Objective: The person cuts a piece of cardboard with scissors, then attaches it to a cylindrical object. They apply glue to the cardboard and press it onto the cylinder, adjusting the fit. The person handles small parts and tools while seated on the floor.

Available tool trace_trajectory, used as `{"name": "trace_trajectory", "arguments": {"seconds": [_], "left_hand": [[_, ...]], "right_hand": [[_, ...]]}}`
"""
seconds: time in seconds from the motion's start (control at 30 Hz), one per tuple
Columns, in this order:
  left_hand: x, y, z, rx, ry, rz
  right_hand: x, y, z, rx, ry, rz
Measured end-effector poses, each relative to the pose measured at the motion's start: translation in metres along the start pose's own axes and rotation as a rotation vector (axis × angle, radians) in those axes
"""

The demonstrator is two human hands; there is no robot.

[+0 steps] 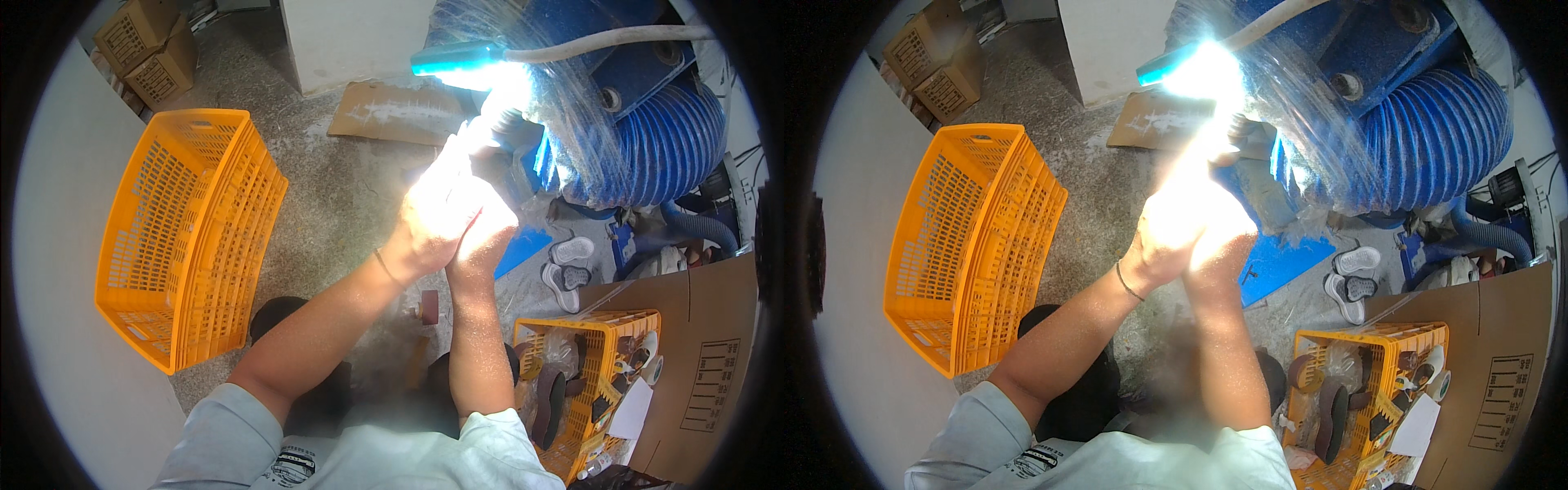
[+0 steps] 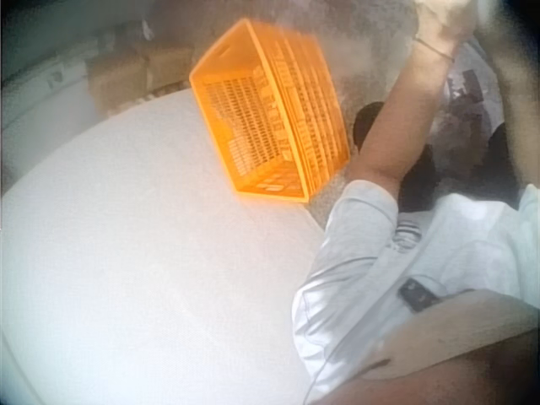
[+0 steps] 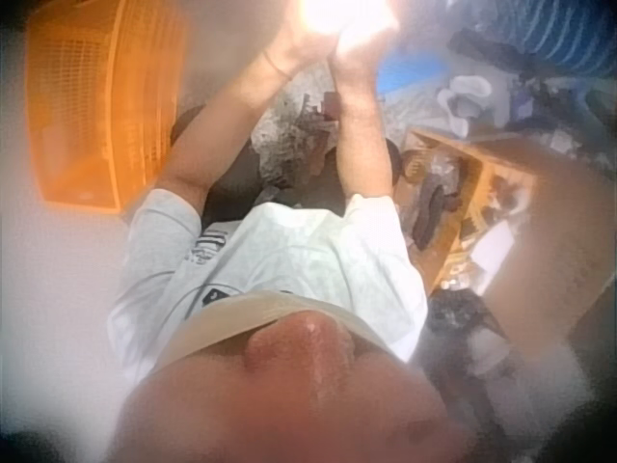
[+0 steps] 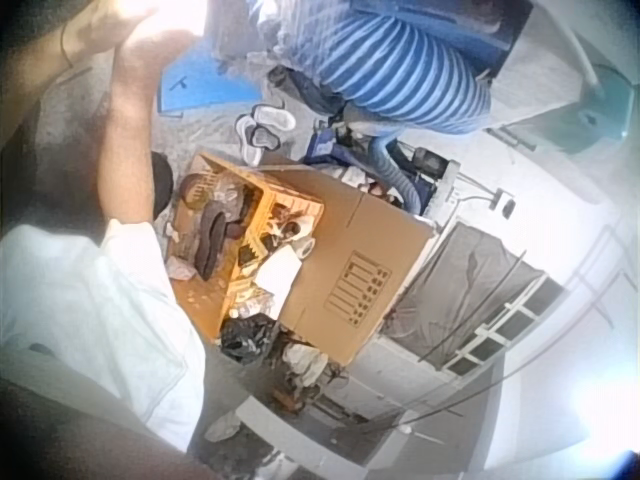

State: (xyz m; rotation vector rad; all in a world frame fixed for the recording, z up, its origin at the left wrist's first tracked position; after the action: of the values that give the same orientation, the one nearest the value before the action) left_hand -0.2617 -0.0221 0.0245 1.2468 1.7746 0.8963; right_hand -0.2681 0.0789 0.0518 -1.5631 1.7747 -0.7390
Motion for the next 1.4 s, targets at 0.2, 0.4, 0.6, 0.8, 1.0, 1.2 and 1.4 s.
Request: {"name": "trace_trajectory", "arguments": {"seconds": [0.2, 0.4, 0.6, 0.8, 1.0, 1.2, 1.4], "left_hand": [[-0.001, 0.007, -0.001, 0.050, 0.003, -0.060], [-0.009, 0.029, -0.001, 0.246, 0.142, -0.235], [-0.014, 0.049, 0.002, 0.409, 0.211, -0.346], [-0.013, 0.044, 0.000, 0.352, 0.193, -0.299], [-0.015, 0.038, -0.004, 0.252, 0.162, -0.131], [-0.011, 0.025, -0.009, 0.107, 0.096, 0.099], [0.000, 0.003, -0.010, -0.050, -0.024, 0.194]], "right_hand": [[-0.001, -0.007, -0.003, -0.006, 0.038, -0.035], [-0.001, -0.012, -0.004, -0.009, 0.026, -0.028], [-0.001, -0.017, -0.007, -0.068, 0.029, -0.061], [-0.002, -0.016, -0.007, -0.046, 0.038, -0.043], [-0.003, -0.021, -0.011, -0.069, 0.062, -0.015], [-0.005, -0.023, -0.015, -0.052, 0.074, -0.071], [-0.001, -0.016, -0.017, -0.060, -0.014, 0.037]]}}
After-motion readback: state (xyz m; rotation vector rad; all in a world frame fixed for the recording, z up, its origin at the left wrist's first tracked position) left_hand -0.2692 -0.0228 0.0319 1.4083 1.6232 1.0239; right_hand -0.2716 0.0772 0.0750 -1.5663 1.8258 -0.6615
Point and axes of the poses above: each hand's wrist, its own z-axis away from the middle knuckle, its own x-axis out of the palm, y = z × x, the point moved 9 cm from there along -z, towards the middle knuckle, and after that the axes turned 11 degrees about -z, right-handed, at the moved point
